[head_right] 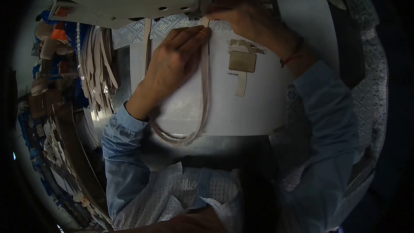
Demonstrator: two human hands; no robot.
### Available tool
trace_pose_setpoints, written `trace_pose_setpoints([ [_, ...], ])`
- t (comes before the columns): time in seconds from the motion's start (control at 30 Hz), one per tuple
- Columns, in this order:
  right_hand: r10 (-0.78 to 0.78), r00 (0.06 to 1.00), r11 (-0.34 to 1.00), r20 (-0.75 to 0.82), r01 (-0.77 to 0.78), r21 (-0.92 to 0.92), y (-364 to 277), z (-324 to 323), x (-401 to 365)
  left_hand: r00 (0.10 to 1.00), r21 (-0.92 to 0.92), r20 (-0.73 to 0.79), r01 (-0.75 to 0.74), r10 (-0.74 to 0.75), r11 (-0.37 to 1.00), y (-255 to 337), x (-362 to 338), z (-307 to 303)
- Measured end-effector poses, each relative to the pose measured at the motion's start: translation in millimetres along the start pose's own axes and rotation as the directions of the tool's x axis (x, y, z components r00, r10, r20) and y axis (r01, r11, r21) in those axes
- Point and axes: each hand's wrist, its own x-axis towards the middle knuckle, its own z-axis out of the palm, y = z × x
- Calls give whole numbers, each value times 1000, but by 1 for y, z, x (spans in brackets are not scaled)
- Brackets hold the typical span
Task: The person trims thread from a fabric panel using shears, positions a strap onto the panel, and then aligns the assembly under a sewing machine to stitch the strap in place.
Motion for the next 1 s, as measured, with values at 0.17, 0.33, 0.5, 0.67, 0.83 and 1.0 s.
trace_pose_setpoints([
  [0.17, -13, 1000, 999, 5, 14, -37, 3, 3, 1, 1000, -18, -22, 9, -9, 1000, -1, 2, 1],
  [0.33, 9, 1000, 993, 6, -9, 119, -6, -3, -2, 1000, -42, 17, -9, 10, 999, 4, -1, -7],
  [0.5, 13, 998, 997, 56, -17, 81, -20, -10, -7, 999, -55, 43, -22, 24, 998, 10, -9, -14],
  [0.67, 19, 997, 992, 69, -27, 120, -39, -15, -11, 997, -82, 62, -29, 35, 996, 15, -17, -21],
  [0.83, -23, 986, 995, 167, 6, 102, -47, -16, -15, 997, -24, 75, -15, 17, 1000, 6, -10, -21],
  [1.0, -3, 991, 997, 134, -8, 81, -49, -16, -17, 995, 13, 103, 7, -8, 1000, 4, -5, -14],
])
